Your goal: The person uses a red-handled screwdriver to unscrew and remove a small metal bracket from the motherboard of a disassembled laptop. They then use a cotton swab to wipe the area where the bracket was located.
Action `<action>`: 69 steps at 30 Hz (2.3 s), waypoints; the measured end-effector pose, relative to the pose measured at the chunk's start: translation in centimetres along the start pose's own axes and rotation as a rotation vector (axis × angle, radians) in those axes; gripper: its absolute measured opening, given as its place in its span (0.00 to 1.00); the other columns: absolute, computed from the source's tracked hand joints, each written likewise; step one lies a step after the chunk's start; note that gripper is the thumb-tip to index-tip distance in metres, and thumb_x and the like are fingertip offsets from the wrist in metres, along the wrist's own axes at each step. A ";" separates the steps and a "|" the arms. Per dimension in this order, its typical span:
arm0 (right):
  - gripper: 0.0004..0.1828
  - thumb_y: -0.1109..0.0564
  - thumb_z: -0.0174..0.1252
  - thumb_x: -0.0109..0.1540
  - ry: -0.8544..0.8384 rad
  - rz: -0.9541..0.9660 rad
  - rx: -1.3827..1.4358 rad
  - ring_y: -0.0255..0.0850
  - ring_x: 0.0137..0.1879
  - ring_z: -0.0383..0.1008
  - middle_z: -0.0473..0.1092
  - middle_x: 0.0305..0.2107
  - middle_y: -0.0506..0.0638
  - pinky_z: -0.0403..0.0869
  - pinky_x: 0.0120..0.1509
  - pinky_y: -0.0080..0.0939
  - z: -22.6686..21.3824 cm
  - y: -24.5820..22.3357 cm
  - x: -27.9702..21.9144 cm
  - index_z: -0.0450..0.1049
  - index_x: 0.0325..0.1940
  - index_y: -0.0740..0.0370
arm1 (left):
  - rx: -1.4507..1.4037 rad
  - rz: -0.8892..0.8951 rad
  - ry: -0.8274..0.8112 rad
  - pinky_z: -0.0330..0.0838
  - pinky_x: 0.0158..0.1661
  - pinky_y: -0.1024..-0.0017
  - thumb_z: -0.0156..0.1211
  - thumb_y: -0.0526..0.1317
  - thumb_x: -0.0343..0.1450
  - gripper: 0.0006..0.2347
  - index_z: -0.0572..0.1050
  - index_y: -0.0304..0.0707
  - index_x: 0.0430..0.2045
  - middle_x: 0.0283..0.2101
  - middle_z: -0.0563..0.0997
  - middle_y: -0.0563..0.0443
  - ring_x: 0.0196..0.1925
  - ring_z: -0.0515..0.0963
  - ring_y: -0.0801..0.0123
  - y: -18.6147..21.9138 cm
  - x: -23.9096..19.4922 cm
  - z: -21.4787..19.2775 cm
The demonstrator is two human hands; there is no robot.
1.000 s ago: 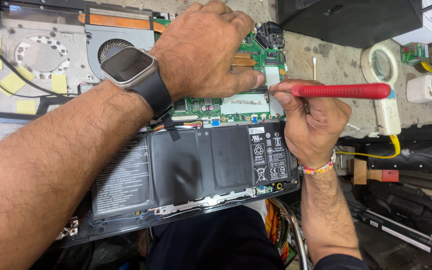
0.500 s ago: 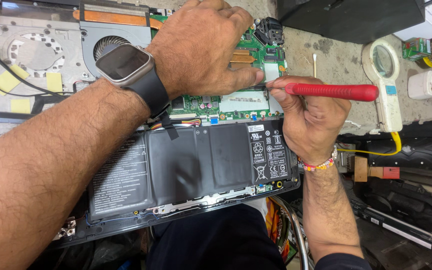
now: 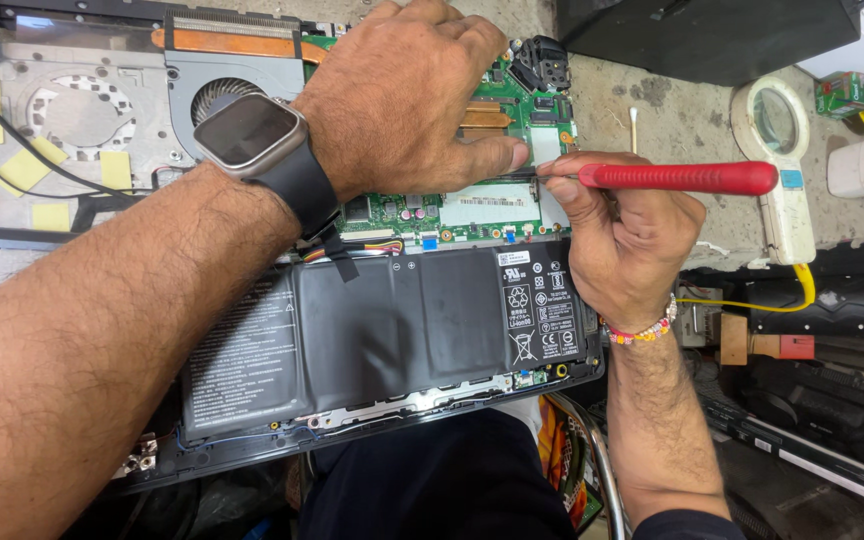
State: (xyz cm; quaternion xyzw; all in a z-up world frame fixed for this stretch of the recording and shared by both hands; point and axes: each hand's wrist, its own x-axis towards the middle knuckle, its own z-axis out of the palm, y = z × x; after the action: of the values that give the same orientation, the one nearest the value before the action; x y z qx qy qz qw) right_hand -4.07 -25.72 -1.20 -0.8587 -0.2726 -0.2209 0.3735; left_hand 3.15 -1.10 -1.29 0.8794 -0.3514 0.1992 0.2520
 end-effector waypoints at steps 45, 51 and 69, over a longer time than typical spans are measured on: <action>0.07 0.60 0.65 0.65 0.088 -0.003 0.041 0.35 0.32 0.78 0.78 0.31 0.52 0.73 0.36 0.35 -0.4 -1.7 0.8 0.79 0.45 0.66 | -0.001 -0.180 -0.156 0.68 0.59 0.50 0.57 0.66 0.66 0.37 0.72 0.28 0.55 0.53 0.78 0.29 0.57 0.76 0.41 2.8 0.8 -2.4; 0.08 0.57 0.66 0.62 0.085 0.015 0.007 0.37 0.23 0.73 0.74 0.21 0.52 0.69 0.29 0.40 -0.5 -0.9 0.9 0.80 0.41 0.63 | 0.002 -0.199 -0.197 0.69 0.59 0.52 0.56 0.68 0.65 0.37 0.73 0.30 0.55 0.51 0.79 0.30 0.57 0.77 0.42 2.3 1.1 -2.1; 0.08 0.56 0.68 0.61 0.041 0.092 -0.059 0.40 0.20 0.71 0.71 0.16 0.52 0.66 0.28 0.42 -1.0 -2.3 1.5 0.80 0.38 0.63 | -0.028 -0.216 -0.232 0.71 0.56 0.49 0.56 0.69 0.64 0.39 0.72 0.31 0.57 0.49 0.80 0.29 0.54 0.79 0.42 2.6 1.0 -2.1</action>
State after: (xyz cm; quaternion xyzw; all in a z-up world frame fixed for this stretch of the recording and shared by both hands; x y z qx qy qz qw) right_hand -4.55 -24.74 1.54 -0.8762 -0.2187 -0.2290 0.3632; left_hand 1.56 -2.02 1.70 0.9256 -0.2845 0.0631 0.2417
